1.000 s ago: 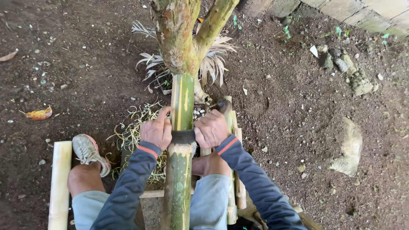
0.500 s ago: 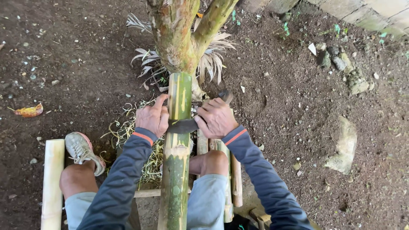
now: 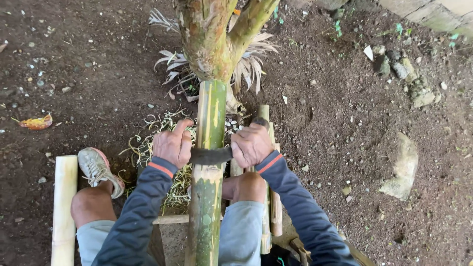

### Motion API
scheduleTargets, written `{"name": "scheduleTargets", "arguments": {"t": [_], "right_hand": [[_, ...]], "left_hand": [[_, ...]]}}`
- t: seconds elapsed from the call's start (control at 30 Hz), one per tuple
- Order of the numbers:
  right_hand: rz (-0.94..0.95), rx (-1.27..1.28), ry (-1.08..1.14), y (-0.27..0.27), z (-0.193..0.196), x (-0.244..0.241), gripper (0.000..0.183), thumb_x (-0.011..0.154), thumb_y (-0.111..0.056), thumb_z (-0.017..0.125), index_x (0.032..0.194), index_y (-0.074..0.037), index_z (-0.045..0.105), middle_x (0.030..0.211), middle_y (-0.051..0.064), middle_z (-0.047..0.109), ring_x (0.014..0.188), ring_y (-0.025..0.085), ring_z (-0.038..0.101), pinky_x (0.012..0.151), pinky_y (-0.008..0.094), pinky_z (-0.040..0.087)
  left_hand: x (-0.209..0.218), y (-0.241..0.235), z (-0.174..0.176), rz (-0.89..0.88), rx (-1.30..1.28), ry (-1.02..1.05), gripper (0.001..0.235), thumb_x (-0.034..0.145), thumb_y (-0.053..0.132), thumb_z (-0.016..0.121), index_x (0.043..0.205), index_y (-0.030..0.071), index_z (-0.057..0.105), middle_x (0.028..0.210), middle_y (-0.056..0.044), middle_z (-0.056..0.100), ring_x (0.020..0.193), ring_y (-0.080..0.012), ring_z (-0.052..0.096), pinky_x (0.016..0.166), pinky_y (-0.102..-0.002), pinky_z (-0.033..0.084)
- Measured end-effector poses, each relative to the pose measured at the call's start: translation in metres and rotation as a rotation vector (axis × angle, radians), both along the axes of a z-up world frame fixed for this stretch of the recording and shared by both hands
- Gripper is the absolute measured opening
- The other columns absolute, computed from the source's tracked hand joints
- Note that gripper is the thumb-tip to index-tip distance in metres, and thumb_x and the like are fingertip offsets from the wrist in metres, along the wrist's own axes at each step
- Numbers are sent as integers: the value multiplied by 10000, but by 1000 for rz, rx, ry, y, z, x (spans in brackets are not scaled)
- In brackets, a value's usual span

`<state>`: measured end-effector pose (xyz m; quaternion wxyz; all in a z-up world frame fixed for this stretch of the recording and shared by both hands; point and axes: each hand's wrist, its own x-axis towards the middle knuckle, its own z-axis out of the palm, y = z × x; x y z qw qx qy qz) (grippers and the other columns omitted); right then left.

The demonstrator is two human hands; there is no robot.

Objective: Shaving the outer skin and smoothing the surface of bamboo stalks using a curved machete.

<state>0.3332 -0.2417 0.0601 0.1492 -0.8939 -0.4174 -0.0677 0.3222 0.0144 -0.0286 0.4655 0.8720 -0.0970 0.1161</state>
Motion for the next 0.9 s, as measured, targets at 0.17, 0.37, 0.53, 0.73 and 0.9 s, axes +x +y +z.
{"name": "scheduleTargets", "arguments": {"t": [0.17,0.37,0.53,0.73,0.9], "right_hand": [[-52,81,-111,-1,-7,32,147,828,-164,592,708,-88,552,631,74,540,601,301,562,633,435,435],[-67,36,-153,-1,-1,40,137,830,-175,601,729,-91,564,647,74,538,622,300,559,654,430,439],[-73,-41,-183,-3,-4,29,165,840,-184,611,710,-98,557,645,62,545,620,286,564,655,424,445],[-83,32,-210,2,-2,20,147,814,-190,627,713,-97,574,636,63,535,610,279,548,646,420,427],[-370,267,-535,17,20,5,200,850,-142,680,1022,-43,655,1036,112,633,1052,285,605,962,445,459]], "left_hand": [[43,-4,-1,-4,-2,-75,251,951,172,515,1144,110,662,556,-152,581,538,-390,598,621,-532,472],[52,-3,29,114,87,-283,255,942,147,552,1169,79,645,704,-162,641,690,-378,650,746,-493,508],[25,-12,7,525,75,-343,284,987,201,603,1175,-13,594,946,-195,672,827,-322,705,766,-462,569],[26,-38,1,546,-749,525,400,1048,311,475,909,-43,599,643,-126,593,561,-360,626,554,-564,525],[51,-56,-80,727,-340,77,469,1084,297,492,804,-56,621,698,-262,608,672,-473,618,638,-546,469]]}}
